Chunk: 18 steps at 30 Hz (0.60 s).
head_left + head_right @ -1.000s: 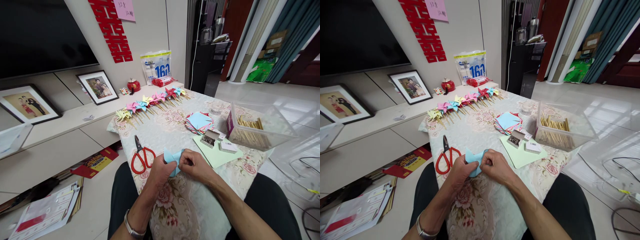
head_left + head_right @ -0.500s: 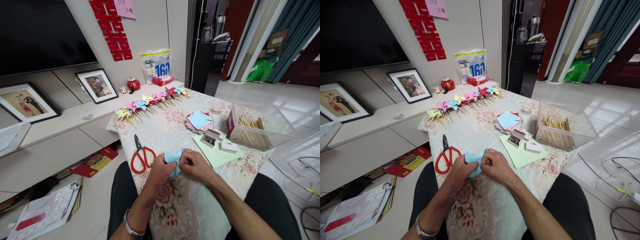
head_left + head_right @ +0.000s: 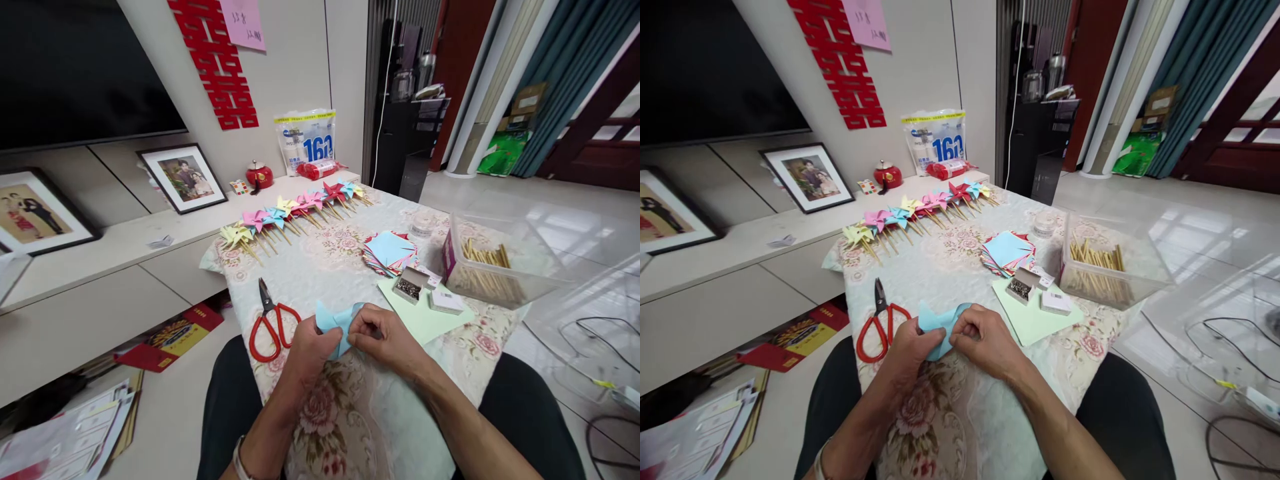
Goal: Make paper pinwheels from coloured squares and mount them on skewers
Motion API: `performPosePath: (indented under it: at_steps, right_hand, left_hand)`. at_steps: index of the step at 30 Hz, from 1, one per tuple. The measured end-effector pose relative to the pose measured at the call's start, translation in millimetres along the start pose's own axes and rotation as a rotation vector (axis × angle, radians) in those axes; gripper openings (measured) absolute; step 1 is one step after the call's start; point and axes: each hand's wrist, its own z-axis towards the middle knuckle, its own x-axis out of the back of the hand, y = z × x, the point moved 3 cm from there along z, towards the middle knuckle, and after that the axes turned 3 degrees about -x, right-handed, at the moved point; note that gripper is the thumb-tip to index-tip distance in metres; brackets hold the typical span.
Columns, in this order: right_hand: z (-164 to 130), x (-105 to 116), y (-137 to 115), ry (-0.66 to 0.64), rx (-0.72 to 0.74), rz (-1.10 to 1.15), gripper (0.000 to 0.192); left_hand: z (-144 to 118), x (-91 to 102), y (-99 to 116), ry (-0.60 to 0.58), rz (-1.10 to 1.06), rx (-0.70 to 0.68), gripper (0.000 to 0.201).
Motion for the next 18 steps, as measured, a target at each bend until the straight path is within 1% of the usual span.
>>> performPosePath:
  at_steps: [3,5,8,10,11,12,14,16,18]
  right_hand:
    - [-0.7,17.7,-8.2,0.057,0.02,-0.025,0.01]
    - [-1.6,37.0,-10.3,0.139,0.037,-0.104,0.015]
    - [-3.4,73.0,-8.1,0.308,0.056,-0.315,0.019]
    - [-3.1,95.5,-5.5,0.406,0.034,-0.485,0.019]
    - [-1.7,104.2,-4.5,0.428,0.002,-0.583,0.02]
    - [0.8,110.5,-3.8,0.419,-0.04,-0.686,0.02]
    - [8.6,115.7,-2.8,0.326,-0.15,-0.891,0.023]
    - [18.3,113.6,-1.9,0.19,-0.28,-1.068,0.024]
    - [27.3,108.7,-1.3,0.088,-0.397,-1.201,0.024]
  left_hand:
    - [11.5,-2.2,-2.4,0.002,-0.183,0.022,0.016]
    - [23.7,-5.9,-2.3,0.055,-0.327,0.032,0.018]
    - [44.5,-14.7,-0.6,0.139,-0.515,0.036,0.02]
    - [56.2,-20.7,0.5,0.166,-0.578,0.018,0.02]
    - [60.7,-23.1,0.7,0.172,-0.591,0.002,0.019]
    - [64.1,-24.8,0.5,0.175,-0.596,-0.013,0.019]
    - [67.5,-26.2,-0.7,0.168,-0.597,-0.034,0.02]
    - [67.6,-25.1,-2.1,0.157,-0.593,-0.04,0.022]
    - [66.4,-22.6,-2.5,0.148,-0.601,-0.041,0.023]
